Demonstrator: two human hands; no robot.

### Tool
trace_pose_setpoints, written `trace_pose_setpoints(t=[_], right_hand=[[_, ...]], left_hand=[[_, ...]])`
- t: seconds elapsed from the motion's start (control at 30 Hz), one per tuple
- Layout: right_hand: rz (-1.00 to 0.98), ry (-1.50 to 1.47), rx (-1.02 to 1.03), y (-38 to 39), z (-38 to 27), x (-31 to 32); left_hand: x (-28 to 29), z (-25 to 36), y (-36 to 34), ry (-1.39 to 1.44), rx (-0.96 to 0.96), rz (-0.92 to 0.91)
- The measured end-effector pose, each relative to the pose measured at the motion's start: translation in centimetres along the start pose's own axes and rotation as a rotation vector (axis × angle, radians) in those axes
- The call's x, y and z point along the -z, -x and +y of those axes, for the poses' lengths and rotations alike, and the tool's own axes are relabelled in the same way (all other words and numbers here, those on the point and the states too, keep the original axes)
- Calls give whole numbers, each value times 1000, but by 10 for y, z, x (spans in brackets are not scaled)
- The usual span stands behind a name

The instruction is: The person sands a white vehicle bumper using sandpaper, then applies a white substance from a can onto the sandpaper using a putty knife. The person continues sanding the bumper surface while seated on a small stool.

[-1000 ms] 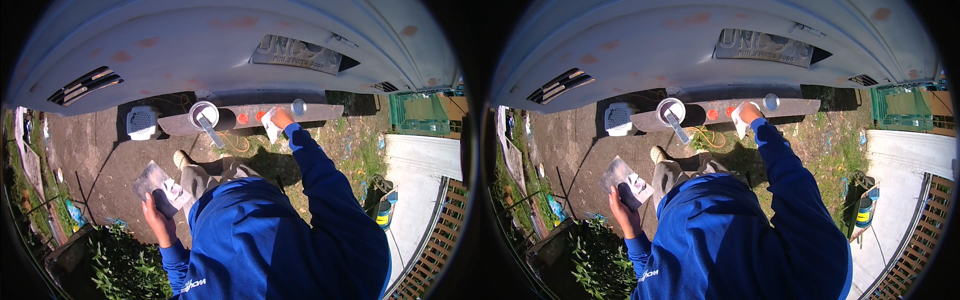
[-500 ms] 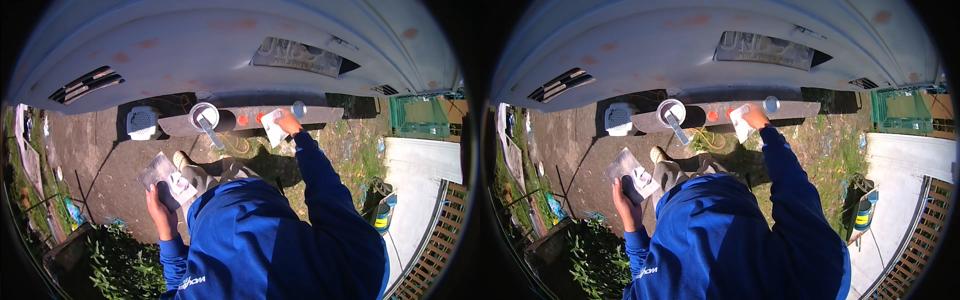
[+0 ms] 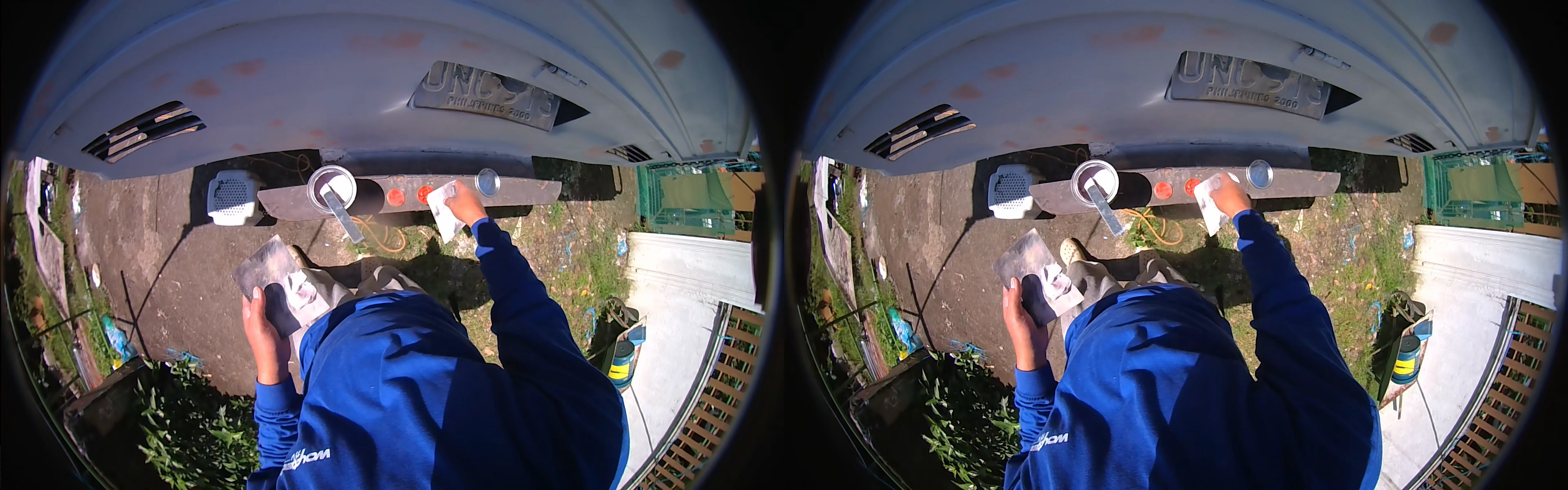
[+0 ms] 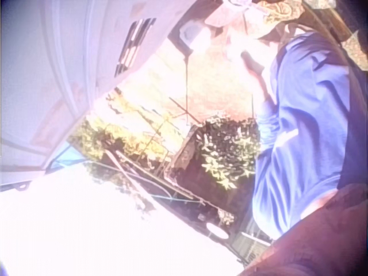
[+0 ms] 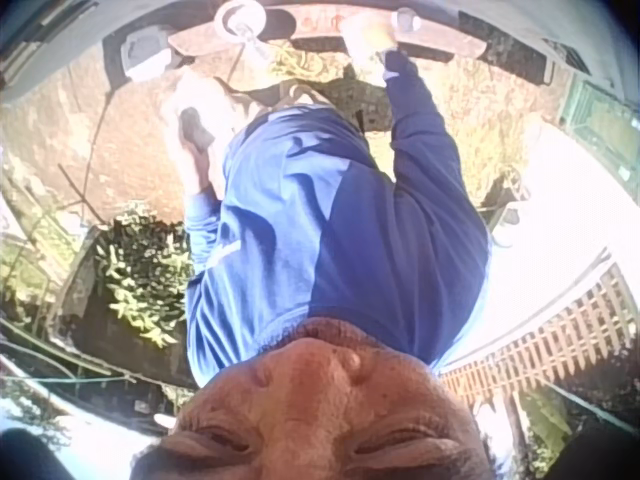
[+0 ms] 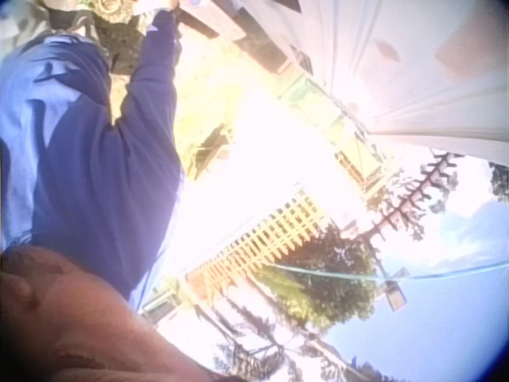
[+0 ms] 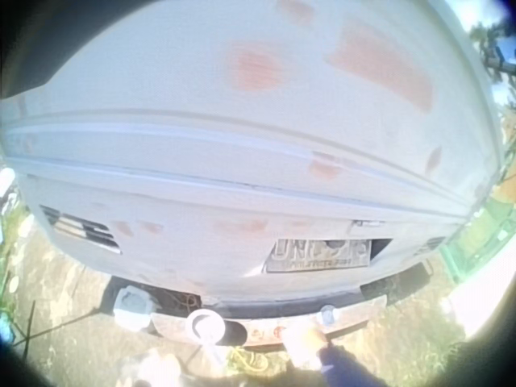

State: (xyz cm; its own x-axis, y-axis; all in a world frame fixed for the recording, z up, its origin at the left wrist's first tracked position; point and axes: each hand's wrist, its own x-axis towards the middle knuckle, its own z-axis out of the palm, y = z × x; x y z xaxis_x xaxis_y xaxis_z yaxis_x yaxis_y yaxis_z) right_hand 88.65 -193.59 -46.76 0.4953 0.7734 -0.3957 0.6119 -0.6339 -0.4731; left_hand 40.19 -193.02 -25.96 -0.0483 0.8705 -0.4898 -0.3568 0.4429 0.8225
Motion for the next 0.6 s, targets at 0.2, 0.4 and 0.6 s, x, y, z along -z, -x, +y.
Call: trace_pose_setpoints(t=[0.2,0.4,0.6], right_hand=[[-11,54,19,-3,-13,1],[-50,119,-7,-10,-19,1],[-72,133,-12,-7,-36,4]], left_hand=[[8,2,6,-9,-12,40],[6,7,10,17,-10,67],[6,7,10,89,-14,82]])
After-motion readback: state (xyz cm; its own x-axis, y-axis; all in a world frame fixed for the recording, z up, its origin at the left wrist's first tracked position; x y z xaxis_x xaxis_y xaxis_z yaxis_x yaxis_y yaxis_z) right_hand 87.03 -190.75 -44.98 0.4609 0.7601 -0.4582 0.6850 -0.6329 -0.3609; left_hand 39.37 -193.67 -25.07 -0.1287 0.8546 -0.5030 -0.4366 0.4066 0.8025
